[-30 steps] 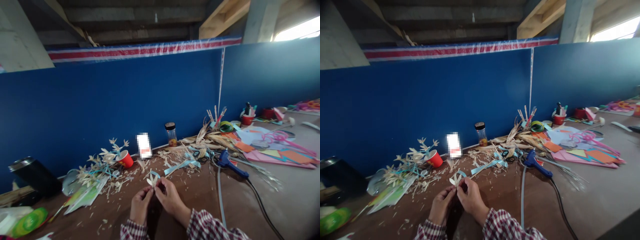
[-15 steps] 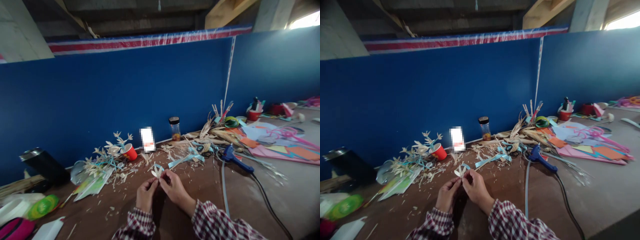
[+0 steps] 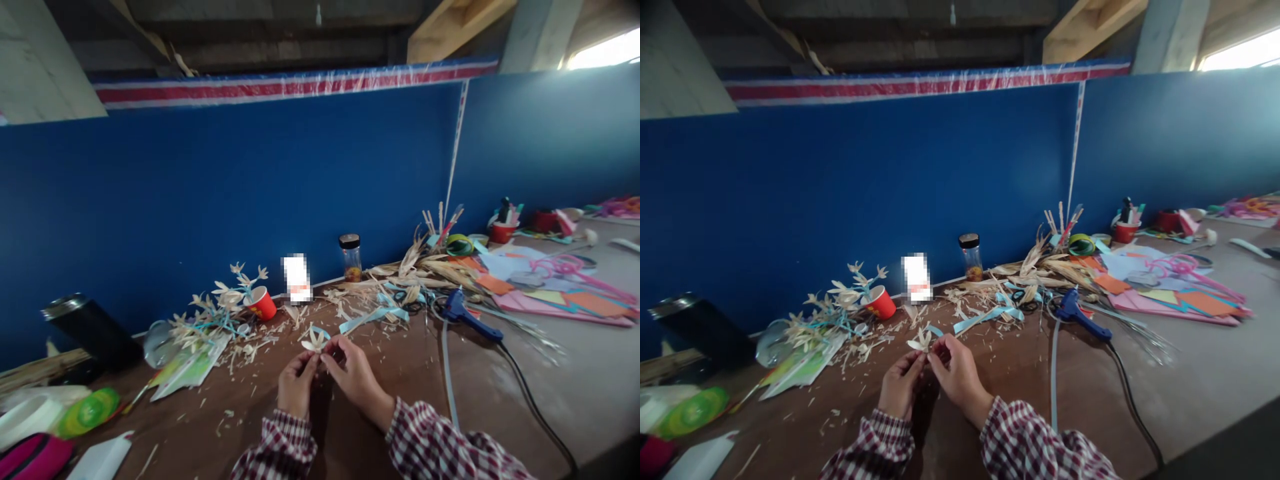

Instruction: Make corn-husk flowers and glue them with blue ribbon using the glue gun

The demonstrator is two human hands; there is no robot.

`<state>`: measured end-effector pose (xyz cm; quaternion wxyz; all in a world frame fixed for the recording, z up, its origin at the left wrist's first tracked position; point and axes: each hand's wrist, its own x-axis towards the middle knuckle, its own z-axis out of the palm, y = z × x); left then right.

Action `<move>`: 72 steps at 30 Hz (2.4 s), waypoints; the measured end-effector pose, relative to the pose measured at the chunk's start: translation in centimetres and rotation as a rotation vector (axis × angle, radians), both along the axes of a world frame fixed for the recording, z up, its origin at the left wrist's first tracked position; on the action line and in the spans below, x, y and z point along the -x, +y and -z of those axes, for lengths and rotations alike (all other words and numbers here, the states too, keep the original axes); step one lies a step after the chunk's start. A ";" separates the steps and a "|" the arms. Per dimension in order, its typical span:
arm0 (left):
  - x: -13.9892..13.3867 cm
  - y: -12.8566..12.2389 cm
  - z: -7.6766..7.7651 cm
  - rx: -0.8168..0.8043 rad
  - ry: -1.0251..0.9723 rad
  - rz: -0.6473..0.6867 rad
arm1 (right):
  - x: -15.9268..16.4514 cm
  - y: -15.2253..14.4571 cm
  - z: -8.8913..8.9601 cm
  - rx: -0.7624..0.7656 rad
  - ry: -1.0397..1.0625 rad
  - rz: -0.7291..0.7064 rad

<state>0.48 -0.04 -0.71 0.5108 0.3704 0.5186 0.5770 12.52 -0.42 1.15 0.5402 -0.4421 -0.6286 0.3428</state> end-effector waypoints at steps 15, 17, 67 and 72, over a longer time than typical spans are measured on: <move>-0.2 -0.2 -0.6 0.052 -0.160 0.063 | 0.1 0.8 0.7 0.084 0.183 -0.098; -0.3 -0.3 -0.8 0.072 -0.193 0.036 | 0.1 0.9 1.0 0.109 0.225 -0.126; -0.1 -0.1 -0.6 0.128 -0.207 0.033 | 0.0 0.6 0.3 0.102 0.183 -0.095; 0.0 0.1 -0.4 0.114 -0.165 0.055 | 0.1 0.5 0.5 0.095 0.142 -0.065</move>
